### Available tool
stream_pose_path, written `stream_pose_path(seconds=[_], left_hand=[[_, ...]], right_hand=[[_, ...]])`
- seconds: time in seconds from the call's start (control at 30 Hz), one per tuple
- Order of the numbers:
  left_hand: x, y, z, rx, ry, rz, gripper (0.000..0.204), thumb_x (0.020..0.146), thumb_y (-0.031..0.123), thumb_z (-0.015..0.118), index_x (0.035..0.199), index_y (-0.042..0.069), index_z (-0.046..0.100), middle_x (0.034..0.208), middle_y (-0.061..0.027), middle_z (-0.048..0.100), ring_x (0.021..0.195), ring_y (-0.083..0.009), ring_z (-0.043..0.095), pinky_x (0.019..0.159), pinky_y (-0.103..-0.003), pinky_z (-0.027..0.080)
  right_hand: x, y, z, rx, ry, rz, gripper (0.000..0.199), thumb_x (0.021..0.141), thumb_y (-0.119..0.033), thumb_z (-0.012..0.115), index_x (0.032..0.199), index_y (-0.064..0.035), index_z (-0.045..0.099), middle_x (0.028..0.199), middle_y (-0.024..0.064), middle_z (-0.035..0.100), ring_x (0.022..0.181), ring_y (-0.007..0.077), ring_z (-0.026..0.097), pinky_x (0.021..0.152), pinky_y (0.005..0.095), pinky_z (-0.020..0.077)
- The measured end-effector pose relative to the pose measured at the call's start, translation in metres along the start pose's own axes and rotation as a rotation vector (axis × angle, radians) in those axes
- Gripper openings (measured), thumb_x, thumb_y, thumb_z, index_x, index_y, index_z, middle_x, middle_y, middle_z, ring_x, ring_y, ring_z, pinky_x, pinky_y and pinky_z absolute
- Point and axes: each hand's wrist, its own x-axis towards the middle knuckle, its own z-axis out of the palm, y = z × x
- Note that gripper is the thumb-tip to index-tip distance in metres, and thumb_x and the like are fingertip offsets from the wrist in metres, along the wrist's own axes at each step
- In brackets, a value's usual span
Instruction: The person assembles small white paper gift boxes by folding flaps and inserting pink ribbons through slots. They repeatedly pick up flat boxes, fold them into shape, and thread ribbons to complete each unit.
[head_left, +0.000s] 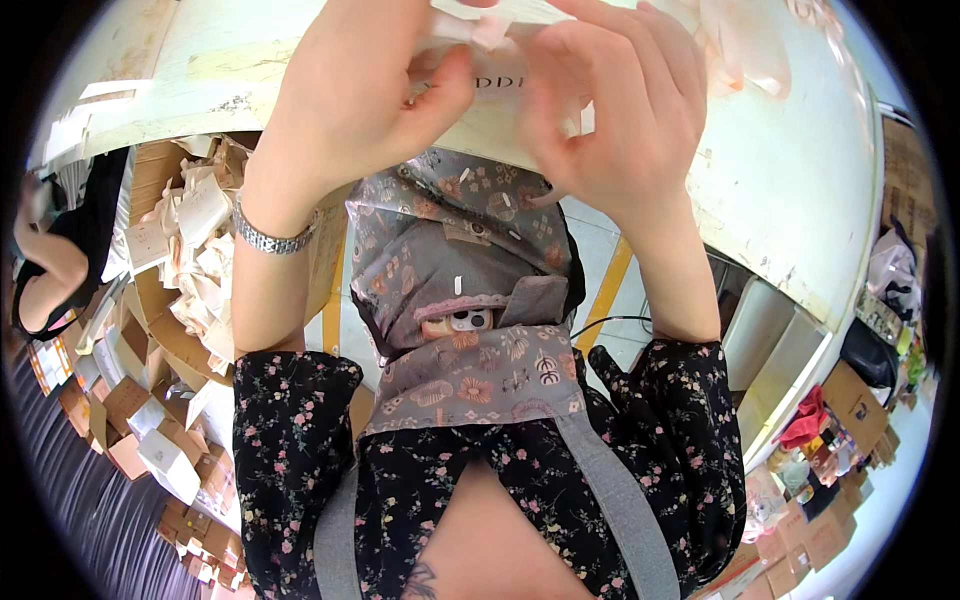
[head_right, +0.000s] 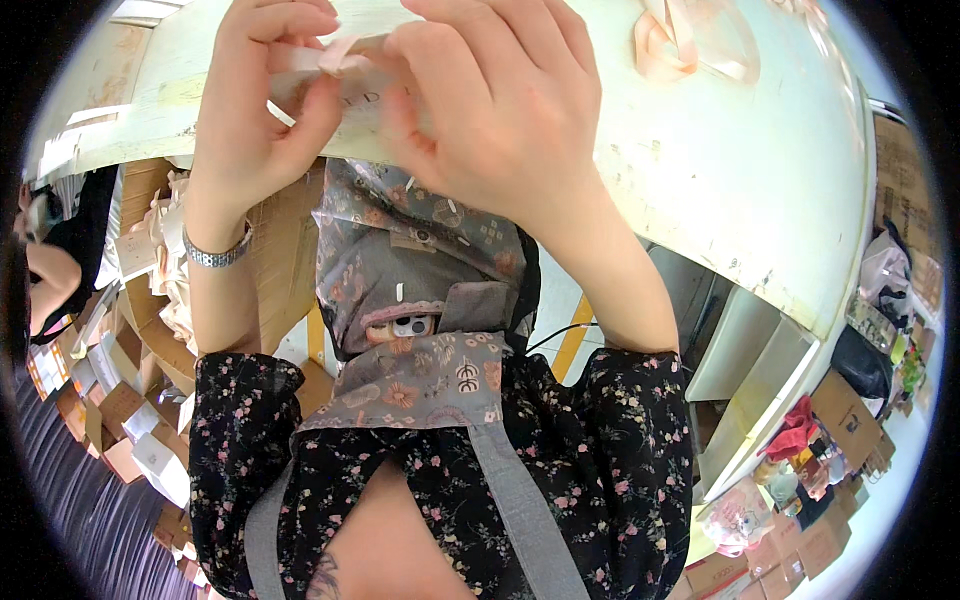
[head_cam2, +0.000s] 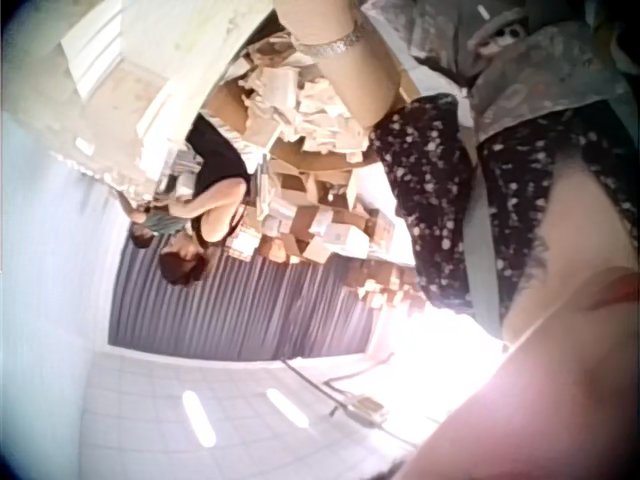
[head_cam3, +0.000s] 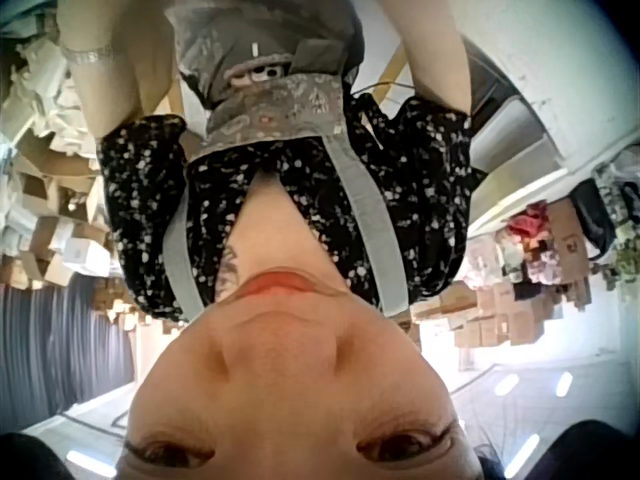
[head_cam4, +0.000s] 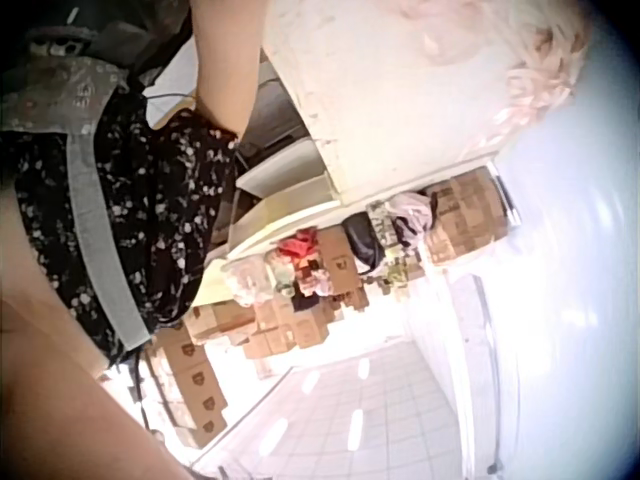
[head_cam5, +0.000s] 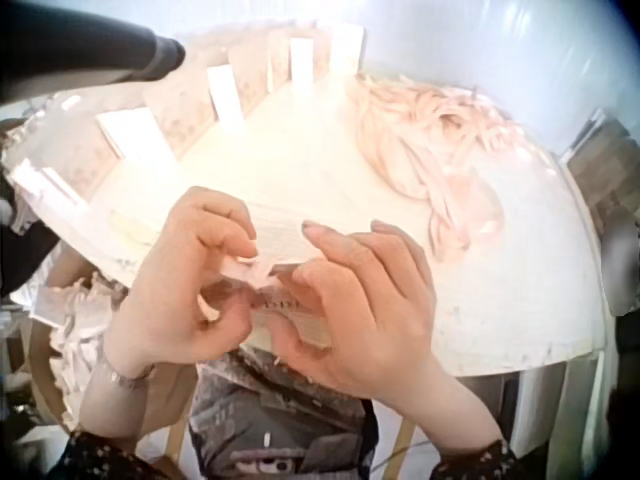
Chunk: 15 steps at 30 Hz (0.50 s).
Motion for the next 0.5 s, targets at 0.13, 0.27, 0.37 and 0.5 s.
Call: stream_pose_path(seconds=[0.13,0.27,0.37,0.5], left_hand=[[0.002,0.009,-0.005,0.026,-0.052,-0.036,0.022,0.079,-0.006,0.060,0.095,0.005,0.050,0.096,-0.0118,0.052,0.083,-0.0188,0.050,0.069,-0.026,0.043],[-0.008,-0.011,-0.002,0.044,0.028,0.135,0.012,0.086,-0.001,0.058,0.090,0.005,0.048,0.090,-0.0117,0.058,0.075,-0.0175,0.050,0.069,-0.027,0.043],[-0.012,-0.017,0.007,0.097,0.165,0.227,0.011,0.088,0.002,0.057,0.086,0.007,0.048,0.087,-0.0102,0.061,0.072,-0.0180,0.050,0.067,-0.029,0.042],[0.004,-0.002,-0.003,0.321,0.026,0.350,0.013,0.087,0.007,0.060,0.081,0.009,0.048,0.084,-0.0083,0.061,0.070,-0.0209,0.050,0.064,-0.032,0.039]], right_hand=[[-0.003,0.006,0.005,0.089,0.024,-0.026,0.015,0.070,-0.007,0.071,0.081,-0.0010,0.063,0.108,0.0170,0.063,0.086,0.0297,0.058,0.079,0.0408,0.0478],[-0.014,0.017,0.024,0.206,0.133,-0.068,0.013,0.066,-0.004,0.072,0.071,-0.0022,0.060,0.108,0.0156,0.062,0.084,0.0295,0.056,0.078,0.0417,0.0476],[-0.006,0.011,0.012,0.210,0.020,-0.075,0.014,0.065,-0.004,0.073,0.071,-0.0018,0.061,0.108,0.0141,0.061,0.086,0.0303,0.055,0.079,0.0436,0.0475],[-0.012,0.013,0.022,0.164,0.065,-0.059,0.015,0.065,-0.005,0.074,0.070,-0.0016,0.060,0.106,0.0124,0.059,0.088,0.0313,0.054,0.081,0.0457,0.0470]])
